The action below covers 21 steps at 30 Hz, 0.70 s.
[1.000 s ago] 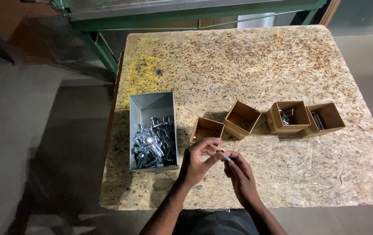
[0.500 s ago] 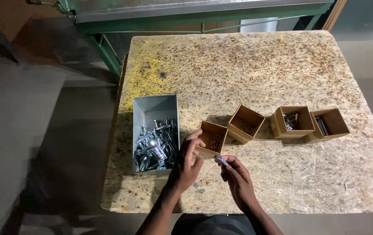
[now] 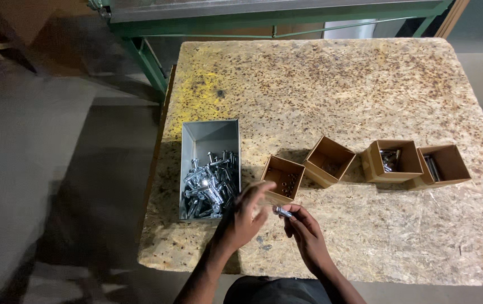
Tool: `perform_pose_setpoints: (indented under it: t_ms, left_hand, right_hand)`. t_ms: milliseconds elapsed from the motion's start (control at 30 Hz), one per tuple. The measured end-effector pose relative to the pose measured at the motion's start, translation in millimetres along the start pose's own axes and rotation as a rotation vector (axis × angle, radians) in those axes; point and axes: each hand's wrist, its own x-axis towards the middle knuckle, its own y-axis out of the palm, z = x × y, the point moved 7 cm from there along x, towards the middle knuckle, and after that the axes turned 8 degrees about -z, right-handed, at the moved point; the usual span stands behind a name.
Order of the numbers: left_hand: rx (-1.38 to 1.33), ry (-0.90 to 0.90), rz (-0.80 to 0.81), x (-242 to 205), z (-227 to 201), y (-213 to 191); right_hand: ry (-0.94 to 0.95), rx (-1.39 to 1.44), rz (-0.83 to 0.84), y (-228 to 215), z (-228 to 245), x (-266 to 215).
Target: The person picks bolts from a metal bin and washers from a small cardboard box, then threads the washers onto the bolts by hand. The assembled fasteners are placed into a separate cardboard box. The process is repeated continuously throughout the clip.
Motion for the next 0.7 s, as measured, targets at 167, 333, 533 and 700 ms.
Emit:
perform_pose_setpoints:
  t_ms: [167, 333, 533, 700]
  left_hand:
    - [-0.018, -0.067, 0.107, -7.0, -4.0, 3.0]
    - [0.007, -0.100, 0.072, -13.8, 0.8, -3.5]
    - [-0.115, -0.173, 0.102, -30.1, 9.6, -9.2]
    - [-0.175, -0.696, 0.137, -37.5, 26.2, -17.1]
  right_hand:
    - [-0.017, -0.014, 0.033, 6.5, -5.5, 5.0]
    - [-0.019, -0.026, 0.115, 21.9, 2.8, 1.6]
    - [0.123, -0.007, 0.121, 21.0, -19.7, 2.1]
    - [0.237, 0.070, 0.219, 25.9, -9.3, -11.4]
